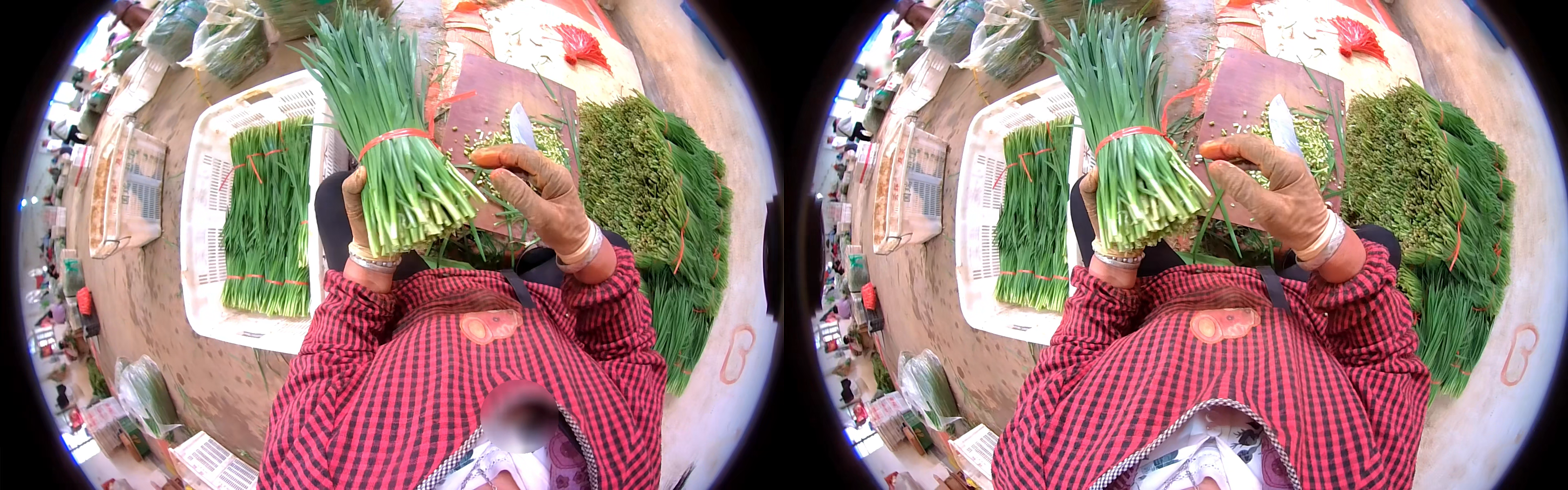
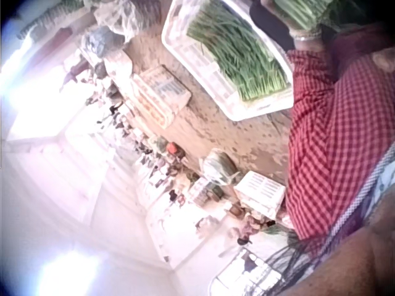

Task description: The person trims the root ends of green onion bundles using a knife on a wooden board and places the finished bundles into a plastic crate.

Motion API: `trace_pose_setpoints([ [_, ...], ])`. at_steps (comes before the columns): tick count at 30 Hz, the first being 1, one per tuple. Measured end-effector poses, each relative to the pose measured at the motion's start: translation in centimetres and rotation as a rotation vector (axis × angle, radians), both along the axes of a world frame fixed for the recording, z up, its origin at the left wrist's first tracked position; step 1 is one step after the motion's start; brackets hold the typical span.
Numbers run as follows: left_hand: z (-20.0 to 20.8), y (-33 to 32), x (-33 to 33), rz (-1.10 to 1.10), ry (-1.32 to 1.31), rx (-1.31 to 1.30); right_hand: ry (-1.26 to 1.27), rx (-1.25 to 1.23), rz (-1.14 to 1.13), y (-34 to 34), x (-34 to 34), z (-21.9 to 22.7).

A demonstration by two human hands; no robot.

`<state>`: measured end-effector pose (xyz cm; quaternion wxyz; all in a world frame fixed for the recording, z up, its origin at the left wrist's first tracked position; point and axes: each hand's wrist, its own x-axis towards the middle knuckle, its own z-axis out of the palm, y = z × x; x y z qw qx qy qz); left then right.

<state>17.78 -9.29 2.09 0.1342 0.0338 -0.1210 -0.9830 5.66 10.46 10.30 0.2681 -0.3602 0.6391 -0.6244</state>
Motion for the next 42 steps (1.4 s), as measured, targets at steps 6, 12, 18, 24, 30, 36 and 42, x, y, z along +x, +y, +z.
trace_pose_setpoints([
  [6,4.4,0.5,0.9,0.101,-0.269,-0.309,0.207,0.265,0.150,-5.0,-2.7,1.4],
  [12,3.9,0.1,3.6,0.309,-0.401,-0.369,0.367,0.319,0.459,-10.9,0.2,1.0],
  [18,3.5,-3.4,6.9,0.281,0.121,-0.014,-0.198,0.002,0.266,-10.4,-1.5,1.0],
  [24,4.0,-2.7,7.6,0.467,-0.103,-0.099,0.021,-0.050,0.372,-10.9,2.7,2.6],
  [30,1.9,-3.5,8.3,0.458,-0.287,-0.282,0.711,-0.104,0.257,-11.4,4.0,3.1],
  [36,1.7,-3.9,7.2,0.357,-0.165,-0.230,0.616,-0.007,0.270,-11.0,3.8,3.0],
  [42,0.2,-5.8,7.3,0.416,0.020,-0.045,0.280,0.072,0.093,-6.8,1.5,1.9],
])
